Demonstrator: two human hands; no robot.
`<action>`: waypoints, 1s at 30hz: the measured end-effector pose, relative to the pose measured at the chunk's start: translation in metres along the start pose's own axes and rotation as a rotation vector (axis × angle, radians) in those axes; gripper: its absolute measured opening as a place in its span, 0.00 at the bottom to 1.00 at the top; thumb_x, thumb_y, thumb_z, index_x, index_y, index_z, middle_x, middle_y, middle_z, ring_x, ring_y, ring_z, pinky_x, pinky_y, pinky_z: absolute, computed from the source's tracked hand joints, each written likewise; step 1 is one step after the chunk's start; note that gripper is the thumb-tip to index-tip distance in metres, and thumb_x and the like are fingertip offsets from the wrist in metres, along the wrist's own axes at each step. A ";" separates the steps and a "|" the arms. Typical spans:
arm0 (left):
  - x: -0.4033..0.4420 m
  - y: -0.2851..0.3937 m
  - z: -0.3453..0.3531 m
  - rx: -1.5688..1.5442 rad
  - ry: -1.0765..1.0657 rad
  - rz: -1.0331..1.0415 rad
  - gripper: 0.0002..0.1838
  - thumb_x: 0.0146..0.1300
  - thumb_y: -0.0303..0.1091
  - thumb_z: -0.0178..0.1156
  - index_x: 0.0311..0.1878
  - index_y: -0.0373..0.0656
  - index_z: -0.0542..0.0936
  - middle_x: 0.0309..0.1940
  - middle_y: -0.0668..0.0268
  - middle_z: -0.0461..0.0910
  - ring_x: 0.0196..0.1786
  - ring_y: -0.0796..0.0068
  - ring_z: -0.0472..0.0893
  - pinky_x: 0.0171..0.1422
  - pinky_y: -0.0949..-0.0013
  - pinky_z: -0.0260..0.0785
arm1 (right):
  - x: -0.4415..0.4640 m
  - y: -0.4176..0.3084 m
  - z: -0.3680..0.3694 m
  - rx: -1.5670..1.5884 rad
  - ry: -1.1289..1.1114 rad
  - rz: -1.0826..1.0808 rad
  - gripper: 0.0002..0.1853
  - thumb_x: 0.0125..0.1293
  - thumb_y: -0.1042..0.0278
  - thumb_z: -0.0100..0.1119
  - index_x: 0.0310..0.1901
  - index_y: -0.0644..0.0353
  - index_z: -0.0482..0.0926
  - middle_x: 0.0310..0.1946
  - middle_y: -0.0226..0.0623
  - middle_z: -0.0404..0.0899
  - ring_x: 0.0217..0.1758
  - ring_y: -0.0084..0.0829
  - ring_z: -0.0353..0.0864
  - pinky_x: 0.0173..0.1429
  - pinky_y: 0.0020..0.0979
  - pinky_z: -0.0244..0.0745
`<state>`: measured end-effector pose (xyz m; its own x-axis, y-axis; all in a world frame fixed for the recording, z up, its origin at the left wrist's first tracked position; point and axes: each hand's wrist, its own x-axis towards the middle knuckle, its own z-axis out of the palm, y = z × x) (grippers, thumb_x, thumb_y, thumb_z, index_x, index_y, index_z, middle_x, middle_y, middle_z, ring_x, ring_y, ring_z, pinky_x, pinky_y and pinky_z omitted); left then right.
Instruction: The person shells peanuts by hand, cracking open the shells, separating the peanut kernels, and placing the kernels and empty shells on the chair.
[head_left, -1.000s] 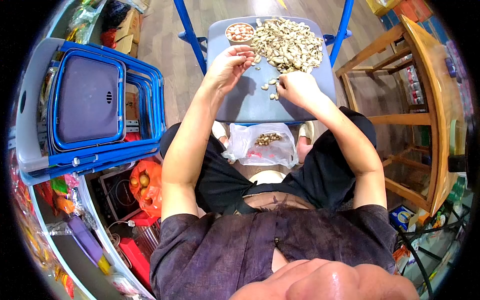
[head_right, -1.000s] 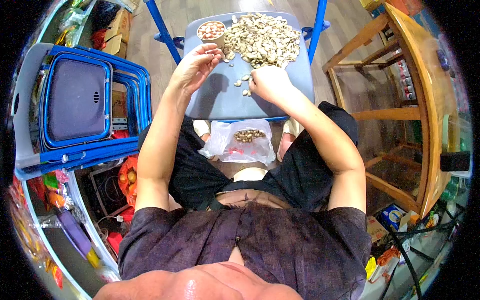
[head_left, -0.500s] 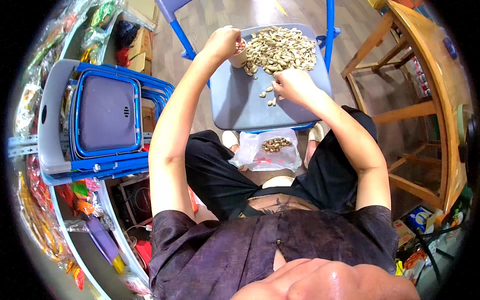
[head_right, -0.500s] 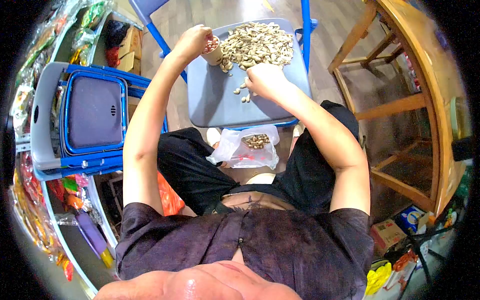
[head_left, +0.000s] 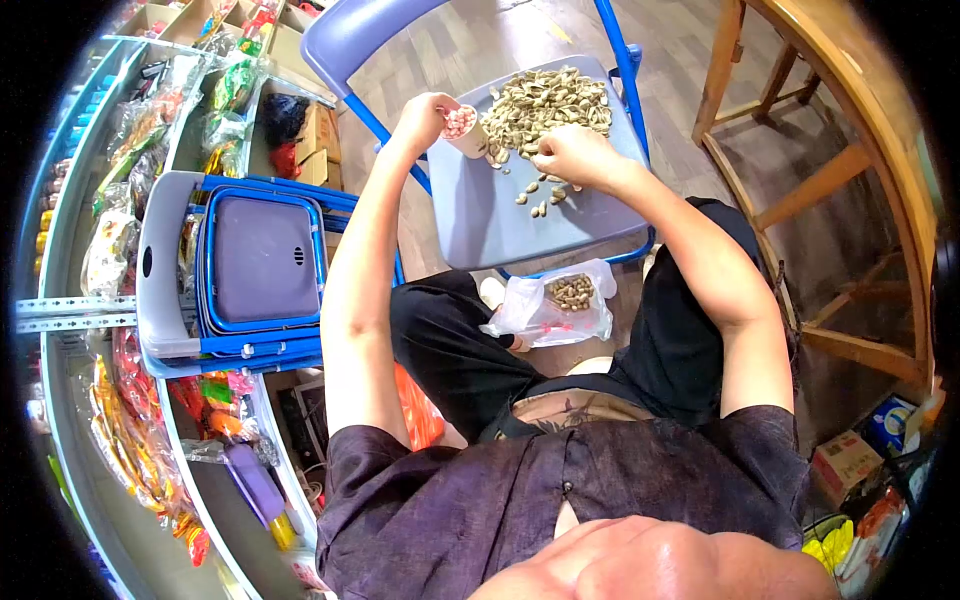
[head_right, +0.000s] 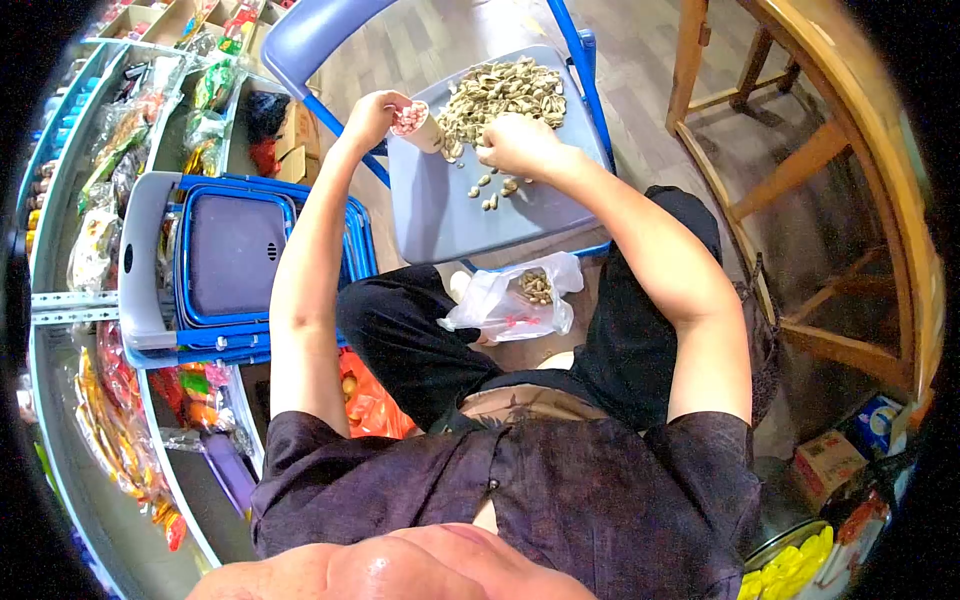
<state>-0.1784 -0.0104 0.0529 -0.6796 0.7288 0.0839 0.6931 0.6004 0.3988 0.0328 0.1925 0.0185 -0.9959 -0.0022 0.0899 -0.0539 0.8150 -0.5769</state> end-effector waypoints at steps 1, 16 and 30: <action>0.001 0.000 0.000 0.006 0.000 0.004 0.13 0.58 0.21 0.54 0.42 0.41 0.85 0.37 0.52 0.84 0.43 0.56 0.84 0.49 0.63 0.75 | 0.003 0.004 -0.001 0.209 -0.039 0.008 0.17 0.56 0.57 0.57 0.30 0.66 0.83 0.26 0.50 0.82 0.32 0.44 0.83 0.39 0.42 0.77; -0.086 0.116 0.044 -0.617 0.122 0.072 0.16 0.62 0.22 0.62 0.55 0.41 0.79 0.34 0.70 0.80 0.33 0.85 0.75 0.39 0.78 0.70 | 0.004 0.000 -0.014 1.531 -0.413 0.310 0.06 0.68 0.62 0.54 0.35 0.52 0.75 0.20 0.15 0.67 0.17 0.09 0.59 0.18 0.13 0.52; -0.104 0.100 0.075 -1.086 0.037 -0.060 0.09 0.71 0.37 0.57 0.44 0.42 0.78 0.36 0.70 0.81 0.35 0.85 0.78 0.41 0.78 0.69 | -0.014 0.000 -0.009 1.134 -0.372 0.159 0.12 0.66 0.62 0.50 0.24 0.53 0.71 0.18 0.19 0.63 0.17 0.14 0.56 0.21 0.21 0.50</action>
<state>-0.0207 -0.0012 0.0158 -0.7249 0.6865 0.0576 0.0885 0.0098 0.9960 0.0475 0.1976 0.0243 -0.9468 -0.2674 -0.1789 0.2246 -0.1514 -0.9626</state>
